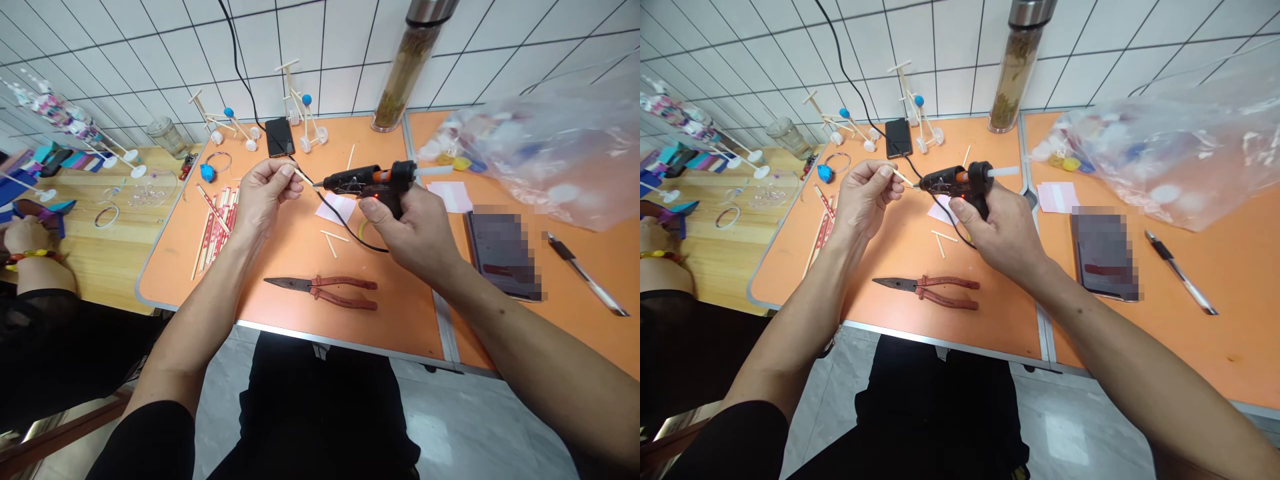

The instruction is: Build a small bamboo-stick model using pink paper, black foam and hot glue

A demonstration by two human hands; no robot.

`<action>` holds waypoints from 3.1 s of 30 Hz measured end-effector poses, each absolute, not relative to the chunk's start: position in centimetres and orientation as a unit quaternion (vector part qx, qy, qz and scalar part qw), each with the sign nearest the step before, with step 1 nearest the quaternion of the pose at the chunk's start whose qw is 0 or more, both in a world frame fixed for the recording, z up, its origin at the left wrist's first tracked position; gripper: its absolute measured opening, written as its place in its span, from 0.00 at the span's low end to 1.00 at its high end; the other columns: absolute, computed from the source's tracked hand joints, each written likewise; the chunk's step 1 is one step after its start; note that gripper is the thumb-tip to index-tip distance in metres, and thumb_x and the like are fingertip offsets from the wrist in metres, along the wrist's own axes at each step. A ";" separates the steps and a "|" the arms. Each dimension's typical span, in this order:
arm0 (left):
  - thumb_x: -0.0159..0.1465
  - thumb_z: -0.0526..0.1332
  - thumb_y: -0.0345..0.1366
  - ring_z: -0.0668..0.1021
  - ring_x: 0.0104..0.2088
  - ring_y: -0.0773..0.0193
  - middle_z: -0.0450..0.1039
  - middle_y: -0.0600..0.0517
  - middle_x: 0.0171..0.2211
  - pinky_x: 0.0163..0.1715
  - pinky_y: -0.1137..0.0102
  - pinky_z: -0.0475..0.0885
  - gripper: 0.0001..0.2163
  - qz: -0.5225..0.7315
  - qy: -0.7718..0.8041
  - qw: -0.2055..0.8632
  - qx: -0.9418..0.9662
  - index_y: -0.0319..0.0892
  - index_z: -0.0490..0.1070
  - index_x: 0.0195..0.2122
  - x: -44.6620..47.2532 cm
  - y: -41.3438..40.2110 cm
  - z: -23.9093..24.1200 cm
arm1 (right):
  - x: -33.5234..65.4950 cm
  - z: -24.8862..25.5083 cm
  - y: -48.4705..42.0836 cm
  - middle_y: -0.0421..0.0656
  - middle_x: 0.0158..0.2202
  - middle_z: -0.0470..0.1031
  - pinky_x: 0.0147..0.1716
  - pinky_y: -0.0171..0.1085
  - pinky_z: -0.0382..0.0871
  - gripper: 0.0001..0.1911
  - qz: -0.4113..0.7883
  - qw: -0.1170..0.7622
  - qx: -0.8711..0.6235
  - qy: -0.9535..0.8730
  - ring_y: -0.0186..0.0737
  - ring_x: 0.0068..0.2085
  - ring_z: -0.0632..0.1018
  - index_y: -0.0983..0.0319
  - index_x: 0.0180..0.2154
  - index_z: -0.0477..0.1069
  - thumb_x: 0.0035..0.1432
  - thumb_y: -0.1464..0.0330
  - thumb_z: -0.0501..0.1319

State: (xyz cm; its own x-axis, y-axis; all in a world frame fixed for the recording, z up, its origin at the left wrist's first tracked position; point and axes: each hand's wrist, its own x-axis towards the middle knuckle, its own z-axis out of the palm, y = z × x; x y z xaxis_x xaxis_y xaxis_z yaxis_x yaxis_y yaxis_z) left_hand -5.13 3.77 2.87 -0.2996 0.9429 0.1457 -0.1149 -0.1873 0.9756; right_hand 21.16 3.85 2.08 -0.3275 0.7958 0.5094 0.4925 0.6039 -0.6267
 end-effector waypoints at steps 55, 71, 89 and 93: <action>0.69 0.78 0.38 0.83 0.25 0.73 0.82 0.56 0.29 0.28 0.79 0.78 0.10 0.651 0.488 0.429 0.392 0.44 0.78 0.36 -5.9 4.3 2.7 | 22.2 0.8 14.9 0.42 0.24 0.74 0.27 0.38 0.77 0.16 0.441 0.355 -0.636 -0.525 0.36 0.24 0.75 0.59 0.30 0.70 0.75 0.70 0.64; 0.70 0.76 0.36 0.82 0.25 0.73 0.82 0.56 0.29 0.29 0.78 0.78 0.09 0.640 0.489 0.451 0.385 0.44 0.79 0.35 -5.5 4.2 2.9 | 20.4 3.6 5.7 0.52 0.48 0.86 0.47 0.46 0.70 0.12 0.167 0.095 -0.460 -0.867 0.54 0.49 0.83 0.61 0.42 0.82 0.72 0.72 0.59; 0.70 0.76 0.35 0.83 0.26 0.72 0.83 0.55 0.30 0.29 0.78 0.78 0.08 0.634 0.492 0.458 0.383 0.44 0.79 0.36 -5.3 4.1 3.0 | 18.1 1.8 3.3 0.60 0.50 0.85 0.36 0.45 0.61 0.17 0.121 -0.025 -0.467 -0.876 0.57 0.46 0.84 0.65 0.45 0.81 0.76 0.71 0.53; 0.70 0.77 0.36 0.83 0.27 0.71 0.82 0.55 0.30 0.30 0.77 0.79 0.09 0.632 0.496 0.455 0.385 0.44 0.79 0.36 -5.4 4.1 2.9 | 18.2 2.0 3.0 0.59 0.45 0.86 0.33 0.45 0.59 0.15 0.137 -0.042 -0.499 -0.854 0.56 0.41 0.83 0.64 0.41 0.82 0.72 0.71 0.55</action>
State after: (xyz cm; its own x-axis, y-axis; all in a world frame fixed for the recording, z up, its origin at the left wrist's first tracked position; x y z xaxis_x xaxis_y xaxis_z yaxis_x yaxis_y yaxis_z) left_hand -5.37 4.14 2.86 -0.2901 0.9563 0.0359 -0.1930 -0.0952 0.9766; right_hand 18.21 2.97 2.05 -0.4975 0.8419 -0.2088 0.8651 0.4637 -0.1914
